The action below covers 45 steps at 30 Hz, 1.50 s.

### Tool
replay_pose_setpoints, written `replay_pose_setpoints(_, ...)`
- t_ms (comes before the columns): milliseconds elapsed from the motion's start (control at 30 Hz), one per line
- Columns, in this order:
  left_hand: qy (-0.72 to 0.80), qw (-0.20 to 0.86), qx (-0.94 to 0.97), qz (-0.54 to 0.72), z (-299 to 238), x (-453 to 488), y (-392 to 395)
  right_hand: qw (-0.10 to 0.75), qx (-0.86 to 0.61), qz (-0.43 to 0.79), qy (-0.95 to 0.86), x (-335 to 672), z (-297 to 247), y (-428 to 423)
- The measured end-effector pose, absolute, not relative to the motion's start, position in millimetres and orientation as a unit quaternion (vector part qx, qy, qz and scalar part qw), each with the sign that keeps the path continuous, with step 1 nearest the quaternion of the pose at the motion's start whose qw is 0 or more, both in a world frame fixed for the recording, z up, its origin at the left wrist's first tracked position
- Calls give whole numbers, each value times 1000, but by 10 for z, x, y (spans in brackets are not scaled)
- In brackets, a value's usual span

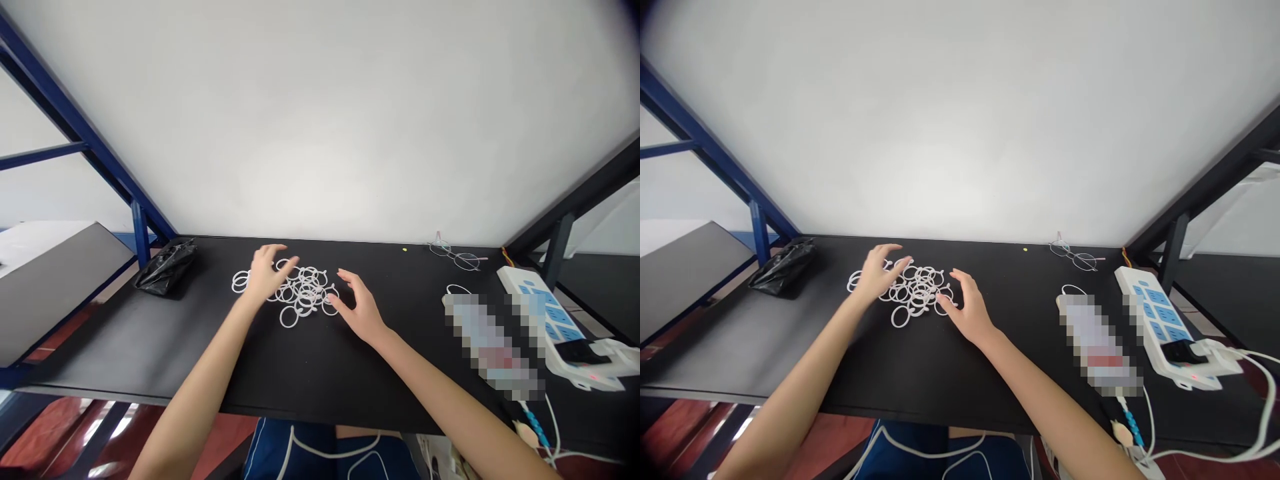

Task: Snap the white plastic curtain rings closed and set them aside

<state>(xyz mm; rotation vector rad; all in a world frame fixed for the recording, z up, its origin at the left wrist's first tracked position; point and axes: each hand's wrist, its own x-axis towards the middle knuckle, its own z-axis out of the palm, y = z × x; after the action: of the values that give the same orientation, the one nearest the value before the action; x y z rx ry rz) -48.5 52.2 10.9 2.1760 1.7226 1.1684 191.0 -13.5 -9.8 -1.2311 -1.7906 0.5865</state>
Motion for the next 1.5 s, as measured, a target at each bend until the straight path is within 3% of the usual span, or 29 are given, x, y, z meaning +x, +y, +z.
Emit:
replay_pose_setpoints(267,645,75,732,203,-132,-1337,437,254,-513,311,-759,1838,33,-174)
replay_pose_setpoints(433,652,67,735,171,-211,-1338,450,189,-516,293,-782,1708,71,-103)
replay_pose_setpoints(700,575,14,800,169,-220,-1234,569,136,-486,199,-840,1466,84,88)
replay_pose_setpoints(1000,470,59,876,90,-125,-1044,605,131,-458,111,-873,1229,-61,177)
replay_pose_setpoints(1500,448,67,877,161,-228,-289,692,134,-500,63,-853,1771,-84,303)
